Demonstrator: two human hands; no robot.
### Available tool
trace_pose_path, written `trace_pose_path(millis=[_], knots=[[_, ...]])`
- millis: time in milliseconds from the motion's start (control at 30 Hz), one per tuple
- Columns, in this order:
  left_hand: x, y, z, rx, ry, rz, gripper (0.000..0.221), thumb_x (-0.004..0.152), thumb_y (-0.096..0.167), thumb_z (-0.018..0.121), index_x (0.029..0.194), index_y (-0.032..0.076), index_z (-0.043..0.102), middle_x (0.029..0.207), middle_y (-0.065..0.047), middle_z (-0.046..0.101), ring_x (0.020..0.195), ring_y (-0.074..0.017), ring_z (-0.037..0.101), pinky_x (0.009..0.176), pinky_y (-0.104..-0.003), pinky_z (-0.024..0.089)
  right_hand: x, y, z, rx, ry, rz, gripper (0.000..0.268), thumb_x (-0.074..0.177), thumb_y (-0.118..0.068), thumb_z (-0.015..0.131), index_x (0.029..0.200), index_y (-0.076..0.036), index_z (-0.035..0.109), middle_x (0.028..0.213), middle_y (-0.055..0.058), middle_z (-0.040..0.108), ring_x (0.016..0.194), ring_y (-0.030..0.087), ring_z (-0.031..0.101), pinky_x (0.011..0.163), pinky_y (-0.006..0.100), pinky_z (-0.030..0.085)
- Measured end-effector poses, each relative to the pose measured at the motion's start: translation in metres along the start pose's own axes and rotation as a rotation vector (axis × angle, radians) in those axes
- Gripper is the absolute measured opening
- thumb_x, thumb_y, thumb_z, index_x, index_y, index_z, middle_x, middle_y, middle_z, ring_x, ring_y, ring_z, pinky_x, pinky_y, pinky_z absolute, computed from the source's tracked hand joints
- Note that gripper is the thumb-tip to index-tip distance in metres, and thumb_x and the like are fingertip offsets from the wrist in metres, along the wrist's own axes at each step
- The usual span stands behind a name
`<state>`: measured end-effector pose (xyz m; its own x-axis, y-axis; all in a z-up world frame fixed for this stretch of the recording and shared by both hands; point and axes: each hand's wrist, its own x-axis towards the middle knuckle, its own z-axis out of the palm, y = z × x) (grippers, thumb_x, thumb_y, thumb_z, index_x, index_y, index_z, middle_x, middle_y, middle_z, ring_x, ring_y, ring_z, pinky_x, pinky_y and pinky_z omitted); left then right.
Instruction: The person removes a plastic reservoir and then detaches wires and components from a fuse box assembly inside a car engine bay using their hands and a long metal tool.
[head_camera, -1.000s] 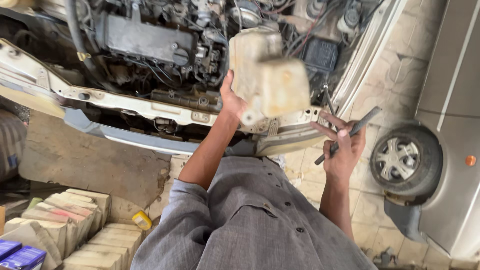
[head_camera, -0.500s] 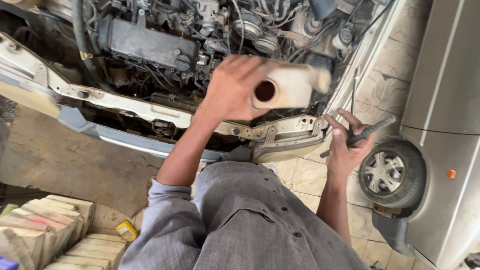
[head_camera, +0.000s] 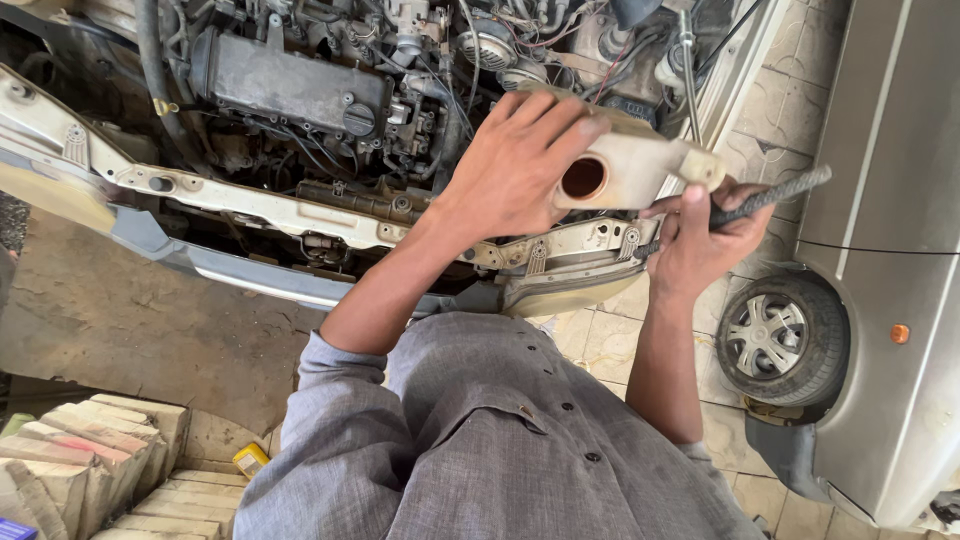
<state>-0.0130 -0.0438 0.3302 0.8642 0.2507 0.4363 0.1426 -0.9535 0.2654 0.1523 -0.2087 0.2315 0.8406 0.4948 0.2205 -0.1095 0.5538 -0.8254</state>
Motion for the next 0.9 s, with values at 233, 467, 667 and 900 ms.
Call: trace_pose_path(millis=[233,467,667,900], knots=[[0.006,-0.001,-0.004,0.015,-0.015,-0.023,0.069,0.064,0.012,0.080,0.128,0.005,0.055,0.119,-0.012,0.062,0.111,-0.0321,0.058,0.099,-0.045,0.044,0.004,-0.005,0.013,-0.031,0.030,0.044,0.033,0.106,0.005,0.069,0.108,-0.006,0.038,0.082,0.008,0.053,0.044,0.013,0.051,0.036,0.024,0.038],[0.001,-0.024,0.006,-0.086,0.017,-0.105,0.071,0.071,0.032,0.091,0.126,0.007,0.054,0.117,-0.015,0.065,0.107,-0.0300,0.063,0.087,-0.045,0.050,-0.005,0.002,0.001,-0.080,0.060,0.100,0.025,0.105,-0.016,0.057,0.124,-0.012,0.042,0.091,0.013,0.067,0.044,0.008,0.049,0.033,0.023,0.037],[-0.017,-0.104,0.025,-0.524,0.307,-0.700,0.086,0.062,0.049,0.095,0.124,0.008,0.051,0.108,-0.009,0.072,0.101,-0.0188,0.074,0.093,-0.039,0.064,-0.046,0.014,-0.062,-0.134,0.107,0.257,0.016,0.114,-0.016,0.056,0.110,-0.006,0.043,0.097,0.019,0.068,0.047,0.011,0.044,0.039,0.024,0.031],[-0.036,-0.258,0.062,-1.078,0.838,-1.134,0.116,0.069,0.044,0.090,0.155,0.007,0.020,0.138,-0.021,0.048,0.127,-0.0326,0.053,0.097,-0.047,0.060,-0.090,0.015,-0.108,-0.182,0.226,0.421,0.013,0.108,-0.015,0.055,0.108,-0.009,0.044,0.090,0.021,0.068,0.042,0.011,0.041,0.038,0.022,0.027]])
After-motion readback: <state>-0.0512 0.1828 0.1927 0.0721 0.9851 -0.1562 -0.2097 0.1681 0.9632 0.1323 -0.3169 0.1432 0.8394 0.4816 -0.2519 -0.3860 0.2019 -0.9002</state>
